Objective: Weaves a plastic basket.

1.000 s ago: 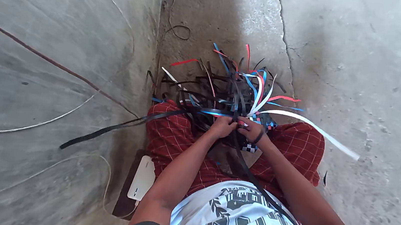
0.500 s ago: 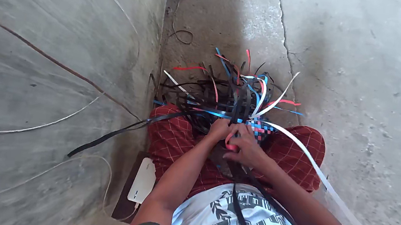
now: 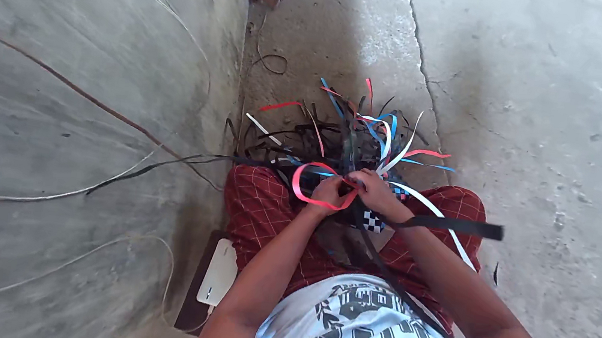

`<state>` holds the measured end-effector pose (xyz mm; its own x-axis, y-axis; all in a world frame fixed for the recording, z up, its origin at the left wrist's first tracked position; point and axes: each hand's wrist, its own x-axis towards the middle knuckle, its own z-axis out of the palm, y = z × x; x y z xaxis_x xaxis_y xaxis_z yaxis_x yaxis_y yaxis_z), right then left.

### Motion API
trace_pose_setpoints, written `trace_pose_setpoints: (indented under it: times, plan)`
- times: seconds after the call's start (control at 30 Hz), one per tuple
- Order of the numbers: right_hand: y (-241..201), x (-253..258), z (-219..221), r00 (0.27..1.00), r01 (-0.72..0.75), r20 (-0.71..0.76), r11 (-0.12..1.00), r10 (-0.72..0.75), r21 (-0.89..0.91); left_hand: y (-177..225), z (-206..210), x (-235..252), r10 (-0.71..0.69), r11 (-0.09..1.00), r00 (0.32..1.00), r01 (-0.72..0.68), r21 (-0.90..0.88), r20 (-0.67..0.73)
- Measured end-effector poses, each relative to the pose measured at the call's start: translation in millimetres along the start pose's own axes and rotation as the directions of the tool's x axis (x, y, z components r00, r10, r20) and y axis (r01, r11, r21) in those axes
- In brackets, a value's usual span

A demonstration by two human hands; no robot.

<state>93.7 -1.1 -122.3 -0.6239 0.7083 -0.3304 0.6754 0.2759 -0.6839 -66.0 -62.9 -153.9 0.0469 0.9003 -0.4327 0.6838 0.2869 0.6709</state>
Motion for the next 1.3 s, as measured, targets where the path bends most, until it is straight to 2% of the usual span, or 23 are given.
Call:
trace_pose_setpoints:
  times: [0.13, 0.2, 0.23, 0.27, 0.3, 0.33, 0.4, 0.47, 0.5, 0.53, 0.57, 0.6, 0.63, 0.67, 0.7, 0.73, 0.77, 0.83, 1.0, 1.07, 1.13, 1.2, 1.3]
  plan:
    - [8, 2, 7, 0.999, 0.026, -0.042, 0.999, -0.024, 0.043, 15, -17, -29, 0.078, 0.991, 0.991, -0.065, 0.113, -0.113]
    - [12, 4, 8, 0.998, 0.009, -0.060, 0.998, -0.006, 0.055, 27, -34, -47, 0.088, 0.980, 0.996, -0.085, 0.179, -0.010]
    - [14, 6, 9, 0.998, 0.000, -0.064, 0.998, 0.004, 0.064, 34, -45, -56, 0.106, 0.984, 0.992, -0.114, 0.134, 0.067]
    - [17, 8, 11, 0.998, -0.015, -0.066, 0.997, 0.019, 0.072, 35, -54, -65, 0.189, 0.982, 0.976, -0.189, -0.009, 0.111]
    - [20, 10, 15, 0.997, -0.021, -0.077, 0.997, 0.027, 0.081, 33, -62, -74, 0.331, 0.925, 0.936, -0.298, -0.235, 0.118]
    - [24, 12, 19, 0.996, -0.005, -0.093, 0.997, 0.012, 0.079, 28, -69, -81, 0.489, 0.779, 0.868, -0.393, -0.488, 0.082]
    - [24, 13, 21, 0.996, 0.003, -0.090, 0.998, 0.002, 0.063, 25, -82, -90, 0.686, 0.306, 0.719, -0.424, -0.852, -0.112]
    - [20, 10, 21, 0.995, -0.001, -0.101, 0.998, 0.007, 0.064, 30, -96, -92, 0.713, -0.054, 0.618, -0.425, -0.904, -0.332]
    - [18, 10, 21, 0.994, 0.001, -0.112, 0.998, 0.005, 0.058, 31, -101, -90, 0.684, -0.133, 0.599, -0.460, -0.878, -0.417]
    - [17, 8, 21, 0.993, 0.000, -0.120, 0.998, 0.006, 0.055, 29, -103, -86, 0.639, -0.139, 0.616, -0.496, -0.857, -0.460]
    - [17, 7, 21, 0.992, 0.001, -0.125, 0.999, 0.006, 0.053, 26, -101, -81, 0.573, -0.041, 0.678, -0.537, -0.843, -0.460]
    - [17, 8, 21, 0.991, 0.001, -0.132, 0.999, 0.005, 0.049, 23, -95, -73, 0.467, 0.158, 0.767, -0.562, -0.812, -0.440]
    - [17, 8, 22, 0.991, 0.000, -0.135, 0.999, 0.006, 0.048, 18, -84, -62, 0.368, 0.436, 0.832, -0.548, -0.714, -0.415]
    - [17, 7, 23, 0.991, -0.002, -0.136, 0.999, 0.008, 0.047, 14, -72, -49, 0.279, 0.734, 0.891, -0.439, -0.518, -0.359]
    - [17, 6, 24, 0.991, 0.000, -0.137, 0.999, 0.006, 0.045, 10, -60, -33, 0.201, 0.934, 0.941, -0.268, -0.235, -0.272]
    - [16, 7, 25, 0.991, -0.001, -0.134, 0.999, 0.007, 0.044, 5, -47, -18, 0.123, 0.992, 0.976, -0.124, 0.009, -0.178]
    - [15, 6, 26, 0.991, -0.006, -0.132, 0.999, 0.011, 0.042, 0, -36, -6, 0.057, 0.985, 0.993, -0.039, 0.167, -0.105]
    - [13, 4, 27, 0.991, -0.025, -0.131, 0.999, 0.030, 0.043, -5, -22, 8, 0.013, 0.957, 1.000, -0.007, 0.289, -0.020]
    - [9, 5, 20, 0.994, -0.066, -0.078, 0.996, 0.071, 0.056, -12, -17, 15, 0.134, 0.981, 0.988, -0.143, 0.134, 0.077]
    - [11, 9, 21, 0.993, -0.080, -0.077, 0.986, 0.092, 0.148, -14, -16, 11, 0.198, 0.977, 0.975, -0.205, 0.066, 0.098]
    - [13, 10, 24, 0.981, -0.071, -0.150, 0.952, 0.120, 0.297, -11, -18, 6, 0.217, 0.974, 0.967, -0.224, 0.041, 0.132]
    - [13, 2, 30, 0.960, 0.017, -0.262, 0.915, 0.097, 0.403, -10, -23, 4, 0.206, 0.973, 0.964, -0.220, 0.071, 0.166]
    - [8, -19, 38, 0.937, 0.149, -0.343, 0.960, -0.060, 0.238, -19, -27, 8, 0.225, 0.968, 0.960, -0.240, 0.077, 0.169]
